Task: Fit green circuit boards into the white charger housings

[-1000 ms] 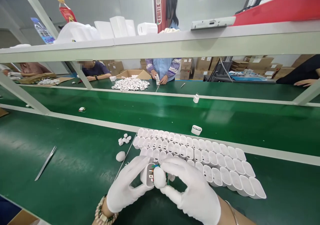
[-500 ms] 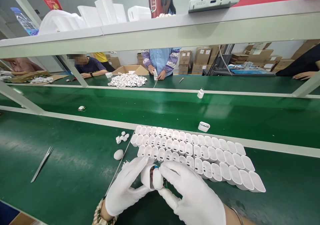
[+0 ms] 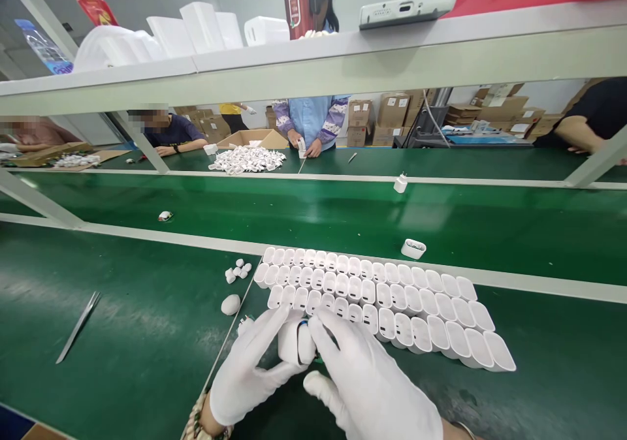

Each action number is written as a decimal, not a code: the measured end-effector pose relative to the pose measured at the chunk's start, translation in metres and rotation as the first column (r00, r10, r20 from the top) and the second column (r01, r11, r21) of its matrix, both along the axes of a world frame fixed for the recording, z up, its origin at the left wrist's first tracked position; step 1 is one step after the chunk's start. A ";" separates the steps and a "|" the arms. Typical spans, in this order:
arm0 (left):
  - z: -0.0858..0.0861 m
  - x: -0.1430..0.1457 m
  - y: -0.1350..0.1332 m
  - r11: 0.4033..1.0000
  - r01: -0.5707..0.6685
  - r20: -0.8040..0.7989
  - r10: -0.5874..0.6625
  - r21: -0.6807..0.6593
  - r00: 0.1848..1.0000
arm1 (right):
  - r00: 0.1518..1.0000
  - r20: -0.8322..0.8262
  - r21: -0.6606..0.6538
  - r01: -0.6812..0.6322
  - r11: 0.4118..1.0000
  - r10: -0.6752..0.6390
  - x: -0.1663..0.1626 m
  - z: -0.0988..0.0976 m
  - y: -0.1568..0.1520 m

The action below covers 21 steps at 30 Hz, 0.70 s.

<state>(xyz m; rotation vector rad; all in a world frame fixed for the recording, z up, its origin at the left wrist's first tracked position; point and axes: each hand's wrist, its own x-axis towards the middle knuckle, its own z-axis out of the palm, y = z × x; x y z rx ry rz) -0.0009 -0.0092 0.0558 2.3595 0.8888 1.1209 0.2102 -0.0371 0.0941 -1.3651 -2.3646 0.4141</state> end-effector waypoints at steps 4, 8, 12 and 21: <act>-0.006 0.000 -0.001 0.997 -0.072 0.021 0.072 -0.029 0.997 | 0.996 -0.030 0.238 0.093 0.967 -0.088 -0.009 -0.017 -0.006; -0.011 0.001 -0.002 0.989 -0.148 0.028 0.149 -0.011 0.989 | 0.998 0.013 0.261 0.063 0.963 -0.069 -0.016 -0.032 -0.006; -0.007 0.003 -0.002 0.991 -0.128 0.027 0.129 -0.034 0.991 | 0.997 0.043 0.183 0.051 0.982 -0.060 -0.021 -0.038 -0.007; -0.007 0.004 -0.006 0.991 -0.057 0.109 0.071 -0.122 0.992 | 0.958 -0.279 0.085 -0.049 0.995 0.071 -0.011 -0.024 0.004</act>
